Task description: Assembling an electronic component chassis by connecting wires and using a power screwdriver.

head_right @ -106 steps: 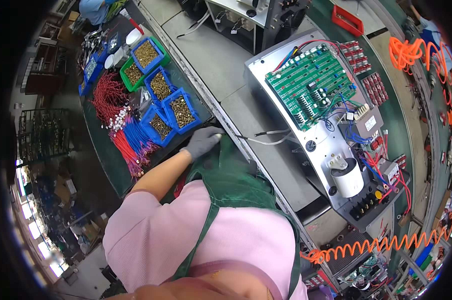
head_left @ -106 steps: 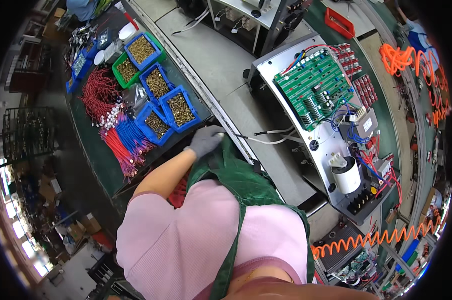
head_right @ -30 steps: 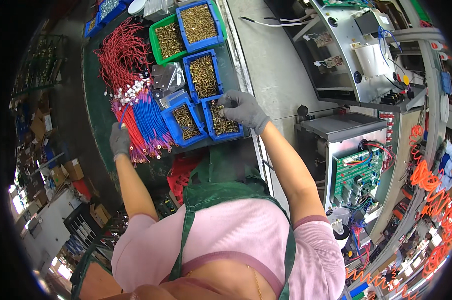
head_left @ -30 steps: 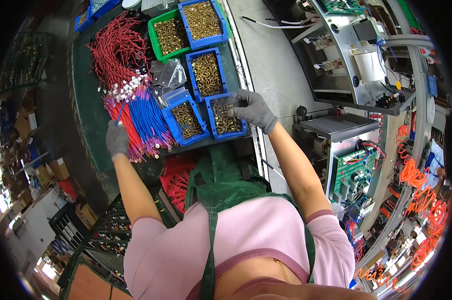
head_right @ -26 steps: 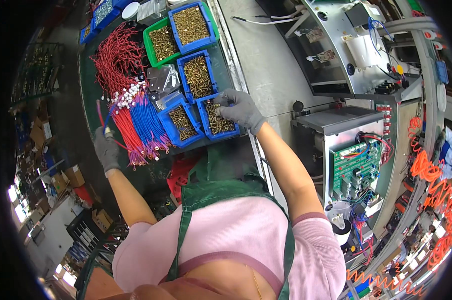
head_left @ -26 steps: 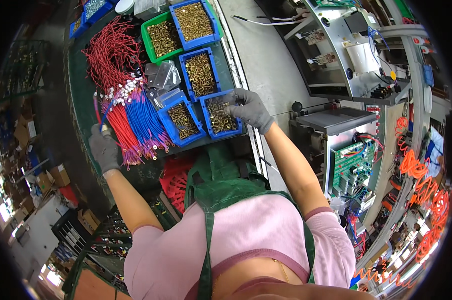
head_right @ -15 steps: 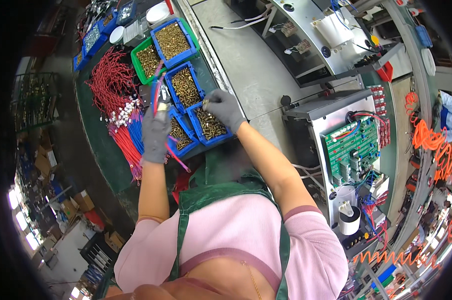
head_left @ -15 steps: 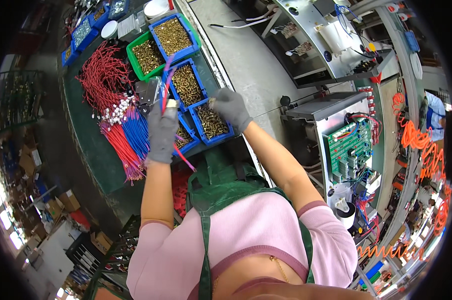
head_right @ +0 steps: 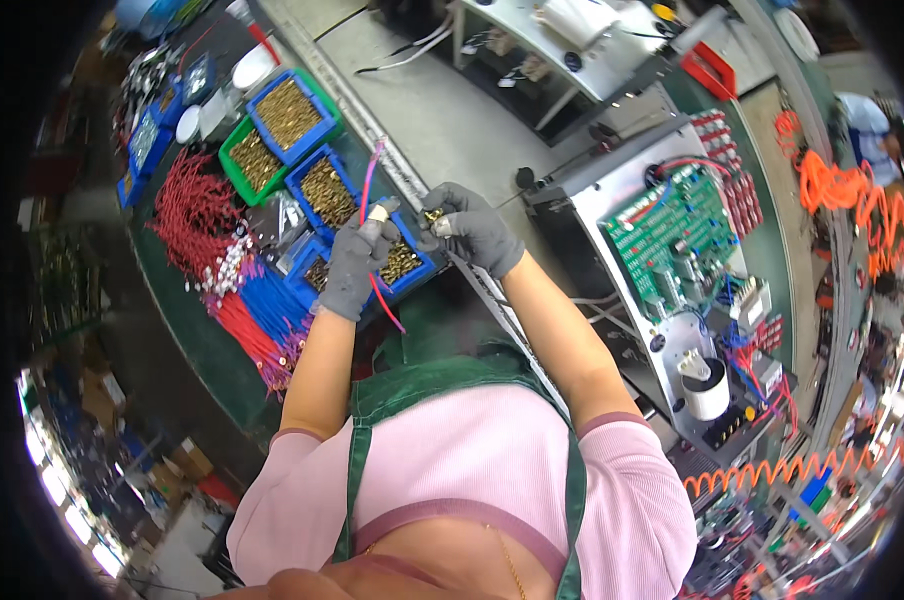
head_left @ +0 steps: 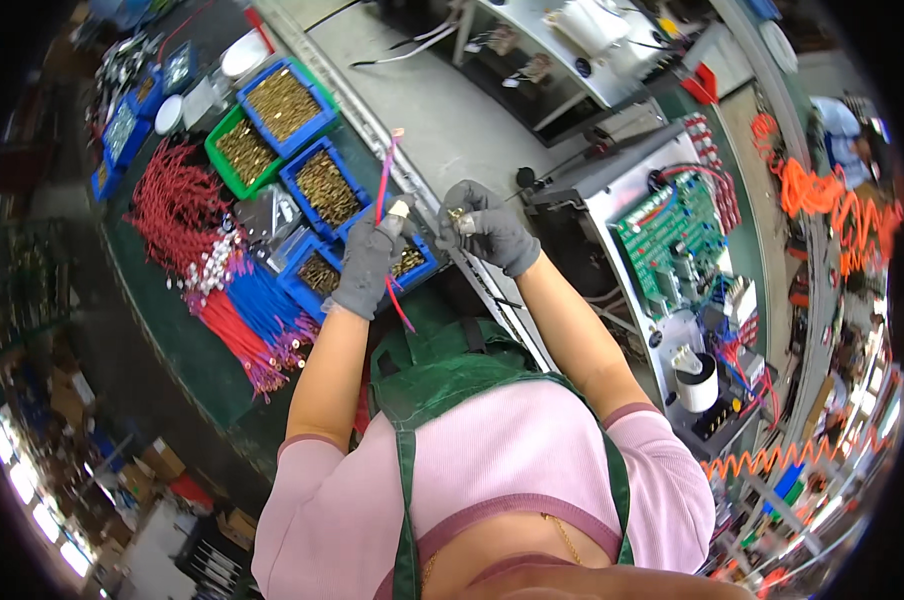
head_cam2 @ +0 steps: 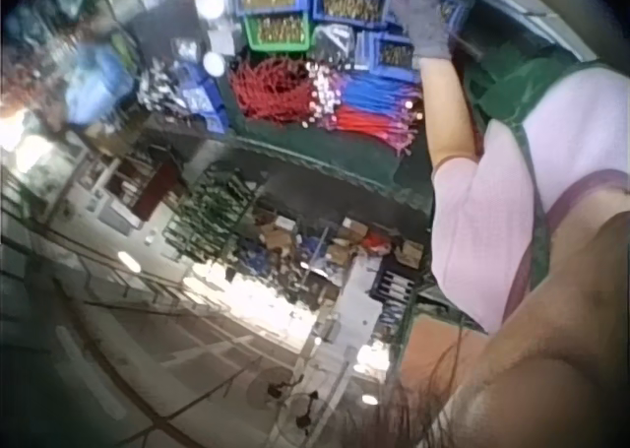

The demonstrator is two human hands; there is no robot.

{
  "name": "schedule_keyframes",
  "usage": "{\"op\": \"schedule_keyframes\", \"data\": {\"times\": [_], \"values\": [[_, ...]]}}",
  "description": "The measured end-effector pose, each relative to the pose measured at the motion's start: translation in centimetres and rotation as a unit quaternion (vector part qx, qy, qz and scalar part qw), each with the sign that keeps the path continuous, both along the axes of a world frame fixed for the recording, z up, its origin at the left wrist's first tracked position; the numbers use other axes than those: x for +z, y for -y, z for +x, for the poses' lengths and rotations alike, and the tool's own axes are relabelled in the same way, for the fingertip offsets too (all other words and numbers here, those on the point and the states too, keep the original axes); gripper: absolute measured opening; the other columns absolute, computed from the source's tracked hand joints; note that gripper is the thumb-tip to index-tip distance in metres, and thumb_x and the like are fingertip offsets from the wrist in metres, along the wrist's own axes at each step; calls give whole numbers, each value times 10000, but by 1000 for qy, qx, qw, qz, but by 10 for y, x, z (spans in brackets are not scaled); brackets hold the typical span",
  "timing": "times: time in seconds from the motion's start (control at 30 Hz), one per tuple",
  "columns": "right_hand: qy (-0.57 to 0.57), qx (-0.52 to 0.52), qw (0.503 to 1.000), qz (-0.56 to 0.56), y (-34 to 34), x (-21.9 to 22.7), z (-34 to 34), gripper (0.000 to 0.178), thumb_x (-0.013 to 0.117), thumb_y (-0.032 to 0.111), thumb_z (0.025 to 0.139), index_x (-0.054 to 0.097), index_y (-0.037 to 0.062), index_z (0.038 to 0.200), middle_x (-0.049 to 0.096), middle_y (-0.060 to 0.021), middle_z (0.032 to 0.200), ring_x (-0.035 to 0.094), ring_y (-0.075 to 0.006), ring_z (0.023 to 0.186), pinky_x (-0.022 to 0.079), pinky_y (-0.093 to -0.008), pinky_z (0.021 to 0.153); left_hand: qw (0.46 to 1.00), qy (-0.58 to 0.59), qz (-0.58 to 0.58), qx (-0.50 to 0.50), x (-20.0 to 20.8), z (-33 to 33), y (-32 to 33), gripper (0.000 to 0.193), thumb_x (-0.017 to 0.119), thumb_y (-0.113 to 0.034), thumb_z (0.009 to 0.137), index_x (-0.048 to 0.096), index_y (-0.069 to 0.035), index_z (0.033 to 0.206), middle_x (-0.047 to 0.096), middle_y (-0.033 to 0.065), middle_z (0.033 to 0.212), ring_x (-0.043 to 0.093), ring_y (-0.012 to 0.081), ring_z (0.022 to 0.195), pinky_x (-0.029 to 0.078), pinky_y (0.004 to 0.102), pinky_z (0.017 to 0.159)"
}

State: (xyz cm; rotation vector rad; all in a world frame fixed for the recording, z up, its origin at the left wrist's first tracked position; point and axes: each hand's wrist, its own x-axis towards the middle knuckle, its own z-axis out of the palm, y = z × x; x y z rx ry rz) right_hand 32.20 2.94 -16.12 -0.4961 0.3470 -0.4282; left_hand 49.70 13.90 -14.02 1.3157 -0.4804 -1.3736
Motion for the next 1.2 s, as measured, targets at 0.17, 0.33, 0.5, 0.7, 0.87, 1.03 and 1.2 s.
{"op": "schedule_keyframes", "data": {"times": [0.17,0.33,0.5,0.7,0.87,1.03,1.2], "values": [[-172,-74,979,-81,-3,58,-44,277,559,110,878,587,-24,1119,637,-67,774,514,-51,492,392,-167,440,991,-18,-104,-86,55,-43,35,496,540,-337,900,518,-27,1287,563,-34,781,379,10,564,262,173,459],[-279,-163,933,-156,-26,114,-124,354,494,186,923,523,4,1225,598,-23,751,439,-38,483,348,-184,409,962,42,-147,-229,92,-104,52,492,527,-320,911,507,-17,1298,565,-31,752,393,22,535,296,176,473],[-329,-295,884,-155,-96,163,-216,377,448,180,911,523,16,1242,554,-10,725,417,-50,502,333,-199,432,905,28,-158,-394,128,-187,50,462,519,-285,925,507,-15,1300,597,17,828,489,40,632,376,171,538],[-407,-483,745,-216,-184,186,-322,304,447,192,962,562,59,1211,521,15,676,457,-33,594,363,-195,514,825,97,-216,-513,142,-309,16,480,476,-166,933,419,-51,1396,626,31,873,476,44,641,422,201,588],[-333,-595,715,-155,-224,169,-377,315,500,176,951,562,26,1221,570,7,893,490,-48,741,423,-205,638,786,80,-247,-561,137,-387,-14,380,448,-139,932,501,-49,1297,642,59,1010,489,64,672,437,220,626],[-383,-617,671,-153,-235,154,-389,310,520,229,950,600,-4,1138,580,-1,879,497,-69,764,437,-233,698,642,183,-304,-679,125,-406,-28,275,467,-183,947,551,-22,1154,622,58,950,566,107,804,457,249,752],[-355,-549,723,-222,-248,142,-393,284,523,211,956,639,-10,1089,650,-47,970,565,-100,894,454,-256,805,742,193,-345,-541,113,-402,-39,308,466,-195,963,543,-29,1210,603,83,1117,560,134,1006,454,301,870]]}}
